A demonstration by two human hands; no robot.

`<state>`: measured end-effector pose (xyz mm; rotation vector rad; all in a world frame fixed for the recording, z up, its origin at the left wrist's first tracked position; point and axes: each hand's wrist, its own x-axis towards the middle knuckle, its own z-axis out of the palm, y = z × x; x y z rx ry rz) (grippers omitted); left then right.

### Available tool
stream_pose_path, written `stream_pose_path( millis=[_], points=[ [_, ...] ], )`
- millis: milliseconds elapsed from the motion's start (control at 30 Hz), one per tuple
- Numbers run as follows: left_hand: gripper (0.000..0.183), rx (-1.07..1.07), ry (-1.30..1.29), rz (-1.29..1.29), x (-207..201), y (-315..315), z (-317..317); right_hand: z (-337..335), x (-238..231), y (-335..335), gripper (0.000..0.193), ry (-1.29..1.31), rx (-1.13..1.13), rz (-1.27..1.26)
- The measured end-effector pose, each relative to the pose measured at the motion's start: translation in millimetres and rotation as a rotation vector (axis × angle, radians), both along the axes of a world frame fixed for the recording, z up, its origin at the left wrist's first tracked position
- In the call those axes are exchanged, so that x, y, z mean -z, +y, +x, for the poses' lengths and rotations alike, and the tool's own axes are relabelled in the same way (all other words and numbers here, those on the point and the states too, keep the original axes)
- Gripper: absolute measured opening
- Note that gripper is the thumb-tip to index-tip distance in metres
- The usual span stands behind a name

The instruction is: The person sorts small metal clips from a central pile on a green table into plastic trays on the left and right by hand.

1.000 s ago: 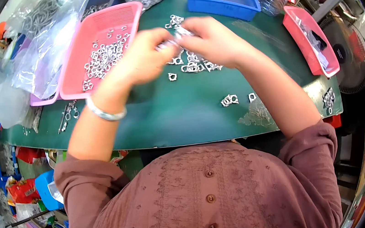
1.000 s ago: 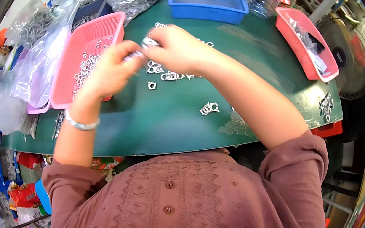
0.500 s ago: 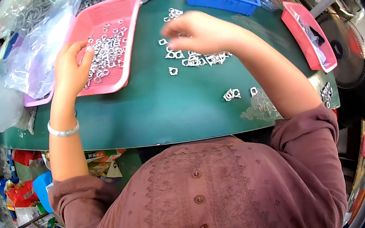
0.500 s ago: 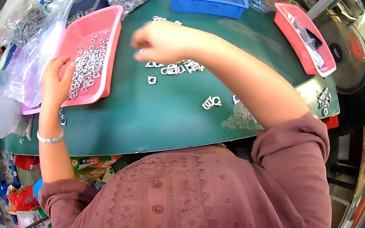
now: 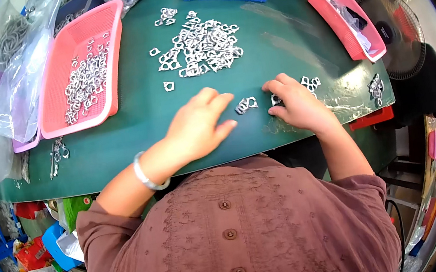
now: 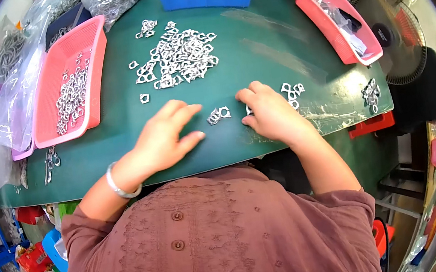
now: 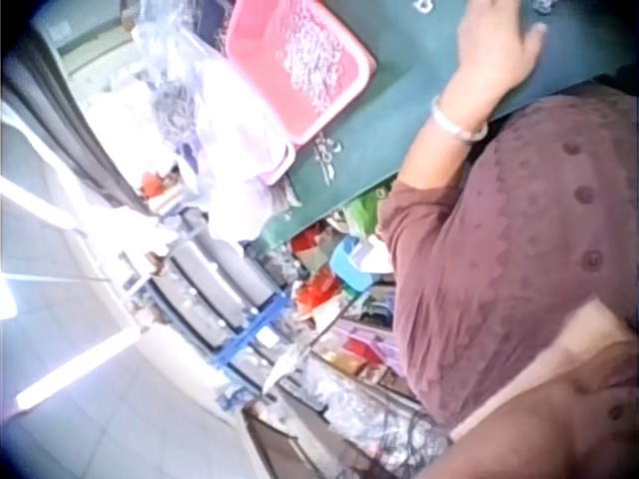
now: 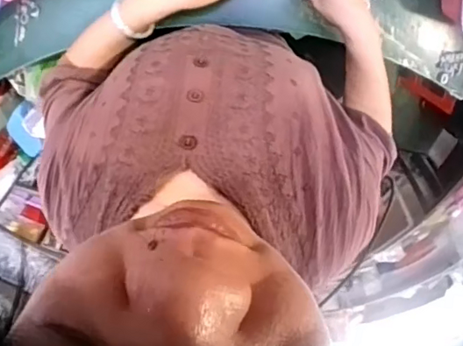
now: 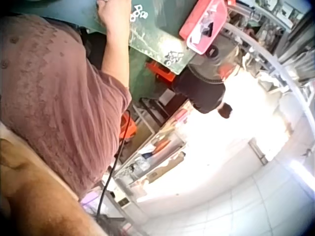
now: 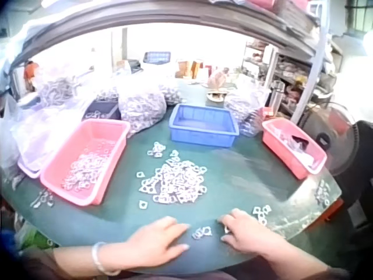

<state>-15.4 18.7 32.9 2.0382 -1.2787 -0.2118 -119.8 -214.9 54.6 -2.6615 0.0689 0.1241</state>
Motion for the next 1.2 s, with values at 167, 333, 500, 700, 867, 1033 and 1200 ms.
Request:
stream_pose_path(
  millis=[167, 333, 500, 700, 867, 1033, 1200],
  points=[
    [0.041, 0.026, -0.117, 0.091, 17, -43, -5, -1, 7, 0, 0.026, 0.001, -0.019, 0.008],
    [0.026, 0.058, -0.117, 0.189, 18, -53, -2, -1, 12, -1, 0.026, -0.034, -0.033, 0.032],
    [0.025, 0.046, -0.057, 0.188, 16, -54, 0, 9, 15, 12, 0.026, -0.087, -0.140, 0.027],
    [0.033, -0.036, 0.083, 0.111, 20, -50, 4, 16, 15, 18, 0.022, -0.044, -0.146, -0.051],
    [0.033, -0.149, 0.445, 0.060, 20, -49, 9, 18, 14, 17, 0.019, -0.054, -0.151, -0.042],
    [0.030, -0.232, 1.178, -0.111, 15, -47, 9, 20, 14, 18, 0.013, -0.077, -0.112, 0.026],
    [0.025, -0.199, 1.646, -0.459, 21, -39, 10, 25, 3, 26, 0.014, -0.185, -0.115, 0.165]
  ],
)
